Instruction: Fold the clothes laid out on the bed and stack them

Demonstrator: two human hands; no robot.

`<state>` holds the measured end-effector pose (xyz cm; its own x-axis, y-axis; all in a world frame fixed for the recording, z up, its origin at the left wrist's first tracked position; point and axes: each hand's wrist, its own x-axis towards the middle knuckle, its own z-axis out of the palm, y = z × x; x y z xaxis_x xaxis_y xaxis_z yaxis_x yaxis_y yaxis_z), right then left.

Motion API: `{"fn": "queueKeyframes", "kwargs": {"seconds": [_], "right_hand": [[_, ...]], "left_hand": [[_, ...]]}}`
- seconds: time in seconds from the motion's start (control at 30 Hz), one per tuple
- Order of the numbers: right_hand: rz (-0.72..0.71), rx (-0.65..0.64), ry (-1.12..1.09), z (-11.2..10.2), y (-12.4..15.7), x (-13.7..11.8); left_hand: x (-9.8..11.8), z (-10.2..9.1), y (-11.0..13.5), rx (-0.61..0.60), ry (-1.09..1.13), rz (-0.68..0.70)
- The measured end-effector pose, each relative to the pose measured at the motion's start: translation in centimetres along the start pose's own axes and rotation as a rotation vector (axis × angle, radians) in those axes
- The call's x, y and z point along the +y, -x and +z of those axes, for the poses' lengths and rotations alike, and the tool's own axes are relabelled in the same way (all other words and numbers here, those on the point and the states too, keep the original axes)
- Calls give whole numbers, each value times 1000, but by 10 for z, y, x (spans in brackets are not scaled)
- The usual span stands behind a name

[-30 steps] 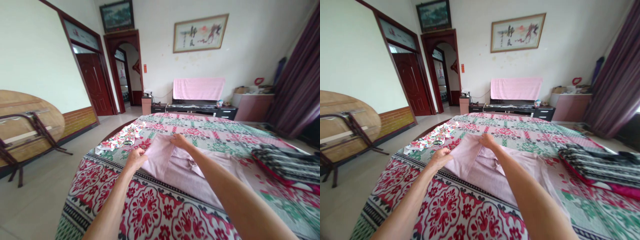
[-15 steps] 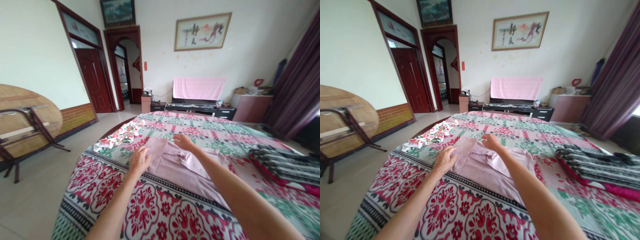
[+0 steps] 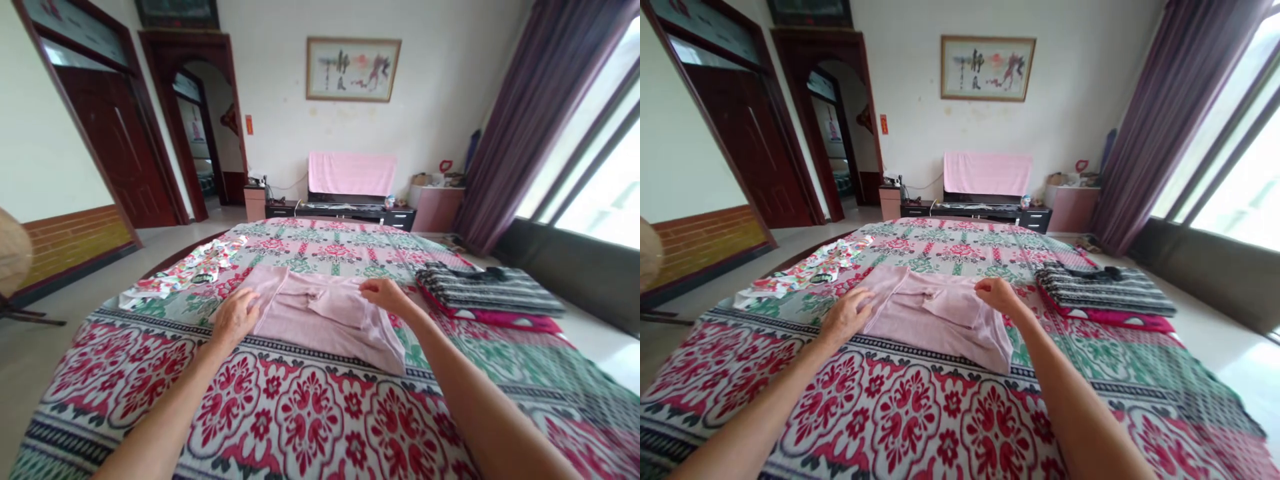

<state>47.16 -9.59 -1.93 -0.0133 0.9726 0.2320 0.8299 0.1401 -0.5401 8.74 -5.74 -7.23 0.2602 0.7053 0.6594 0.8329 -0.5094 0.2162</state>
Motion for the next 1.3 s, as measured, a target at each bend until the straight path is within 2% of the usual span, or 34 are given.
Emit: {"fn": "queueKeyframes", "kwargs": {"seconds": [0.13, 0.27, 0.37, 0.47, 0.63, 0.8, 1.0, 1.17, 1.3], "right_hand": [[72, -53, -12, 3, 7, 6], [67, -102, 58, 1, 11, 5], [84, -166, 70, -4, 15, 6], [97, -251, 83, -8, 18, 7], [38, -299, 145, -10, 21, 1], [46, -304, 153, -7, 19, -2], [62, -289, 197, -1, 18, -4], [50, -275, 281, 1, 19, -14], [37, -353, 222, -4, 20, -10]], "left_hand": [[51, -4, -12, -8, 90, 86], [103, 10, -26, -148, 175, 272], [129, 23, -34, -234, 216, 382], [145, 34, -38, -312, 255, 444], [157, 51, -37, -422, 311, 440], [160, 63, -35, -362, 367, 268], [163, 61, -35, -355, 378, 57], [165, 59, -34, -365, 372, 46], [164, 58, -34, -361, 374, 38]]}}
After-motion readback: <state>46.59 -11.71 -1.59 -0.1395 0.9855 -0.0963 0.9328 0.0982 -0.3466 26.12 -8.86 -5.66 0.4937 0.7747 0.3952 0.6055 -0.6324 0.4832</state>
